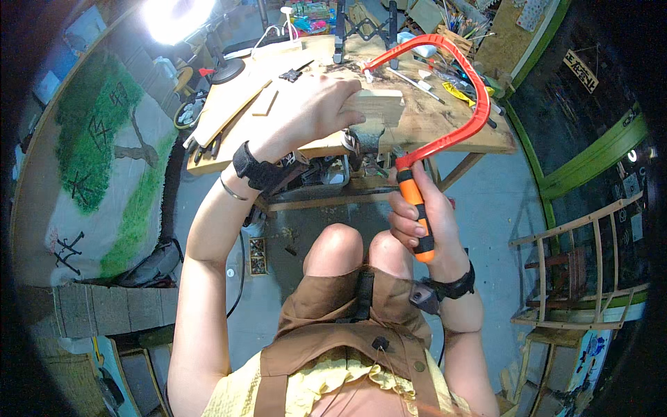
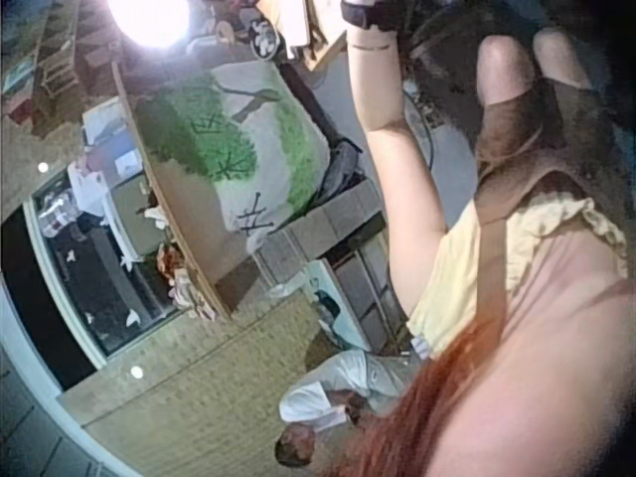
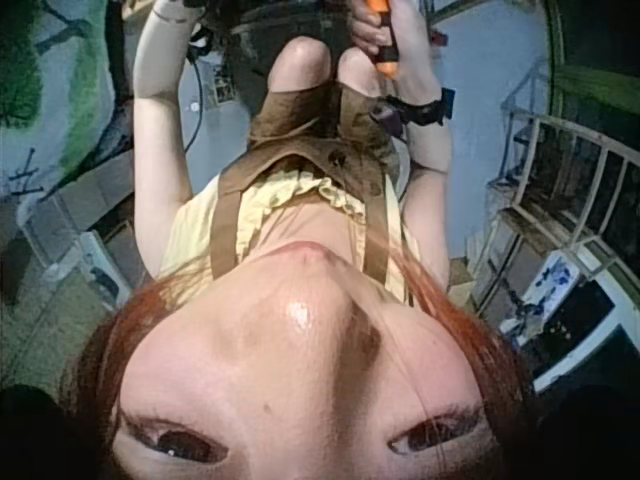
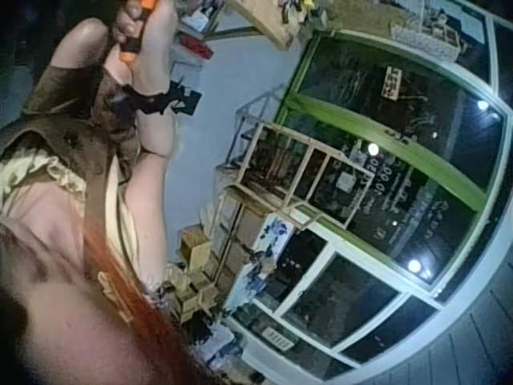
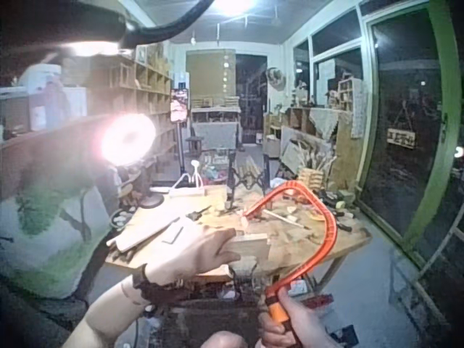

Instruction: The person saws a piece of wood clamped in a vise using a hand saw.

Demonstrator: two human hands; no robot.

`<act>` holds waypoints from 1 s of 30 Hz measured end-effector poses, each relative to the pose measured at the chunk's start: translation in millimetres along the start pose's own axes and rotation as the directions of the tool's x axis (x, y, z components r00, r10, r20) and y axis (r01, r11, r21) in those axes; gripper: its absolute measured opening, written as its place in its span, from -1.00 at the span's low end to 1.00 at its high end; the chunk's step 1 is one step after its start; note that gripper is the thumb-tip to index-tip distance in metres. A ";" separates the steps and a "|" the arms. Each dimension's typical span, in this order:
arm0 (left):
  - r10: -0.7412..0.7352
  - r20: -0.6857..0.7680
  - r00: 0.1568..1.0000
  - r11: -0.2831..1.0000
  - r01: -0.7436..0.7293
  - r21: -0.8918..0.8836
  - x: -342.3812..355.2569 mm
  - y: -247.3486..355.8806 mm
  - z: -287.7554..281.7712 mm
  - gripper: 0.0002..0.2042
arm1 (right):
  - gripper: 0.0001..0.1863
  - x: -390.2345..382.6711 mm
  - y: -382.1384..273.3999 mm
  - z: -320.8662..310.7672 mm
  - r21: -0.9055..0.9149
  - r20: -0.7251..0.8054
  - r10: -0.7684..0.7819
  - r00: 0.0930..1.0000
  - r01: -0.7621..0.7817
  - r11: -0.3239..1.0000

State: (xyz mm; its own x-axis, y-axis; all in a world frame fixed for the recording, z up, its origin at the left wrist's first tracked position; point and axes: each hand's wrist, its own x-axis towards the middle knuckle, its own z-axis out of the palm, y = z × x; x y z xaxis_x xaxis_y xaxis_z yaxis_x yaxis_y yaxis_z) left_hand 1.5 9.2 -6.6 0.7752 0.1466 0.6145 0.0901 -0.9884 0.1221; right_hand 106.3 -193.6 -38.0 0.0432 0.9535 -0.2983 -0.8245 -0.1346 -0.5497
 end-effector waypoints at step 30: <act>-0.160 0.239 0.958 0.986 0.147 0.073 4.3 4.5 -15.0 -0.78 | -0.50 35.0 -12.2 11.1 -0.059 -0.023 -0.025 0.999 0.024 0.998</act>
State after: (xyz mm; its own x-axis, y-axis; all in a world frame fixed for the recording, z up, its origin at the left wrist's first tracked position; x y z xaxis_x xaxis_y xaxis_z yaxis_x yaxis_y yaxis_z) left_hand -4.1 5.9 8.3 0.8775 0.2895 0.3824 0.2486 -0.9564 0.1535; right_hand 111.6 -155.5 -33.1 0.0769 0.9501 -0.3024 -0.7884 -0.1277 -0.6017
